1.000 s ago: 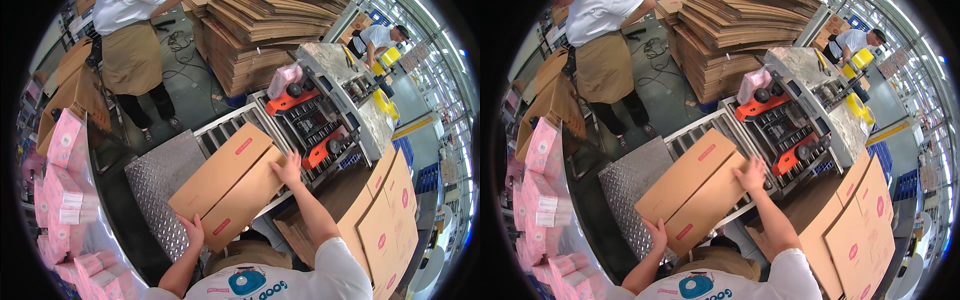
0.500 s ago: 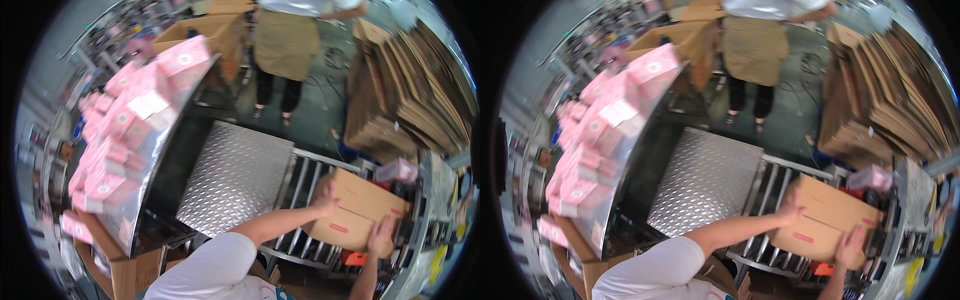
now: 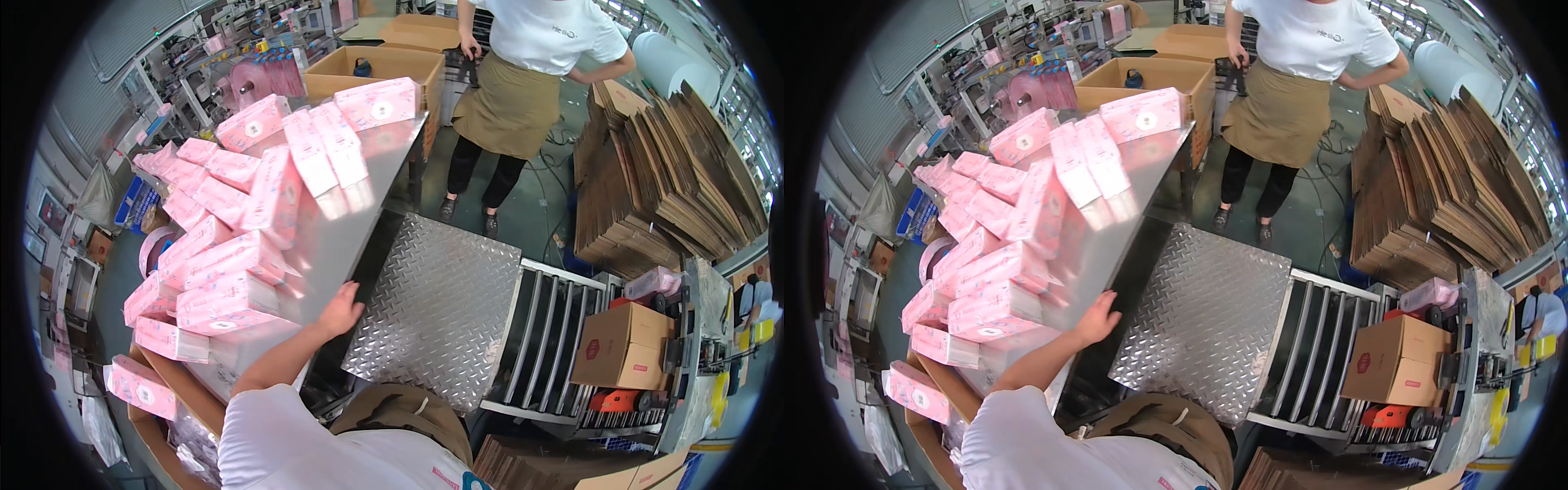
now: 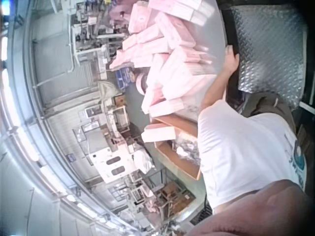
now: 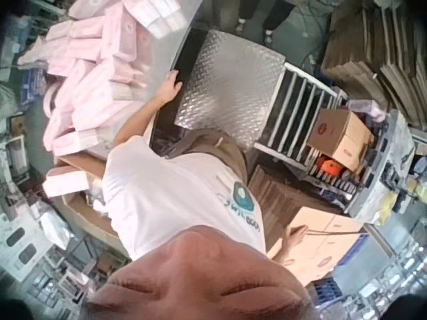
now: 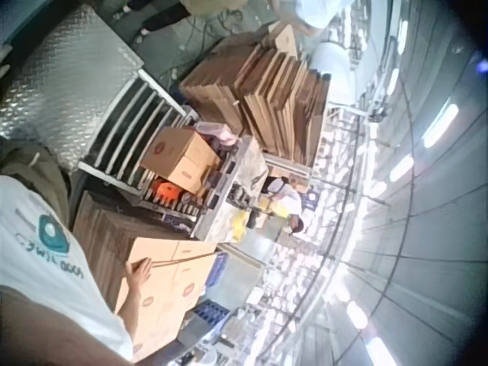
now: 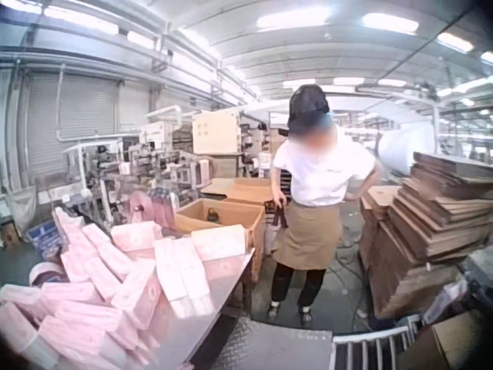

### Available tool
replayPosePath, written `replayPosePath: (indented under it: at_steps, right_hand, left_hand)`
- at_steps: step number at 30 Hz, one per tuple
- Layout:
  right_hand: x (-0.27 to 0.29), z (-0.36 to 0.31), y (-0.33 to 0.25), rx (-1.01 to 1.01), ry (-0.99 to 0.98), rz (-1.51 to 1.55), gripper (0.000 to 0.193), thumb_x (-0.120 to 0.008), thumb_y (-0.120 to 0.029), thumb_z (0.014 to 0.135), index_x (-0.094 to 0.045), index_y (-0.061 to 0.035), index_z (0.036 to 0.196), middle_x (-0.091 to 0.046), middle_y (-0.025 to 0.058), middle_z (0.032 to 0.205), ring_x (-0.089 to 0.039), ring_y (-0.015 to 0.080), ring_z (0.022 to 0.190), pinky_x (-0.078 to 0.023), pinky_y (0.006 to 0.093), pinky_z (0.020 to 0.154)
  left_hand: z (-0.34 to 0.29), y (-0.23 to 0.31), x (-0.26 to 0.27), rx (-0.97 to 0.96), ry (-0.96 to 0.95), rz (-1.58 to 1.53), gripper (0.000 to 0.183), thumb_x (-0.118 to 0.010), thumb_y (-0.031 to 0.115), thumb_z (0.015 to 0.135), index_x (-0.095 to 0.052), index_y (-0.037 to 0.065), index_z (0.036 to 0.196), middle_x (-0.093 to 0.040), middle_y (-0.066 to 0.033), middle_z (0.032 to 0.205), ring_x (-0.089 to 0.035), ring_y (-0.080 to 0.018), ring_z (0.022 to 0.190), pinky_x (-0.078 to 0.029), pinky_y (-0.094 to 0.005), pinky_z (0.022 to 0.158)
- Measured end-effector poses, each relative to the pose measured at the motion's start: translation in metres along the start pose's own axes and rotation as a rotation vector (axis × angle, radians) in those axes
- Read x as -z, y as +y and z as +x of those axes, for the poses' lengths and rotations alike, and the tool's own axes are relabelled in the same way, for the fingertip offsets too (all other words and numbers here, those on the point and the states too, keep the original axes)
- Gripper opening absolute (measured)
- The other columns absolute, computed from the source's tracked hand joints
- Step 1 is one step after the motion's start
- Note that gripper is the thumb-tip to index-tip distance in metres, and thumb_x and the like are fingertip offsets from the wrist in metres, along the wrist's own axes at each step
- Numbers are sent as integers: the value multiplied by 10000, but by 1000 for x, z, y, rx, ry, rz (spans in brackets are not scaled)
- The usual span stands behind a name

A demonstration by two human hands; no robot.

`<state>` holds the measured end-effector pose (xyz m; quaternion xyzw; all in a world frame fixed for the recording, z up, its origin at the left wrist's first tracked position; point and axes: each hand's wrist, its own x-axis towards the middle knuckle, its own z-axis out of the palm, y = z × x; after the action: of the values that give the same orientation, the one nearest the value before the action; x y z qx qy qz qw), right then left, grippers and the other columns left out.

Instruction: The person packs pink items into cardboard boxes and places the boxes onto a conveyor belt. The person also unfolds flat cardboard into boxes and moves stacks of items at a workstation.

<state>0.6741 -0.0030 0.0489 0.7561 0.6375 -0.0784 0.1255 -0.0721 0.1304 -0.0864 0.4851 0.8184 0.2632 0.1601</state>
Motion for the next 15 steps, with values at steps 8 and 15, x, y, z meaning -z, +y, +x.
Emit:
replayPosePath:
  at_steps: [8, 15]
  right_hand:
    - [-2, -116, -33, 15, 158, -198, 636, -620, -283, 839, -346, 23, 1324, -416, 241, 1301, -412, 367, 1192, -356, 427, 993]
    - [17, -154, 19, 83, 593, -740, 420, -567, -369, 875, -523, 30, 1000, -537, 167, 902, -542, 249, 815, -444, 349, 684]
  left_hand:
    - [97, -71, 74, -65, 296, -339, 681, -612, 235, 821, -292, -29, 1361, -361, -233, 1374, -356, -340, 1283, -286, -368, 1068]
    - [215, -75, 117, 377, 380, -420, 763, -603, 333, 844, -209, 20, 1418, -324, -222, 1412, -332, -315, 1306, -288, -352, 1059]
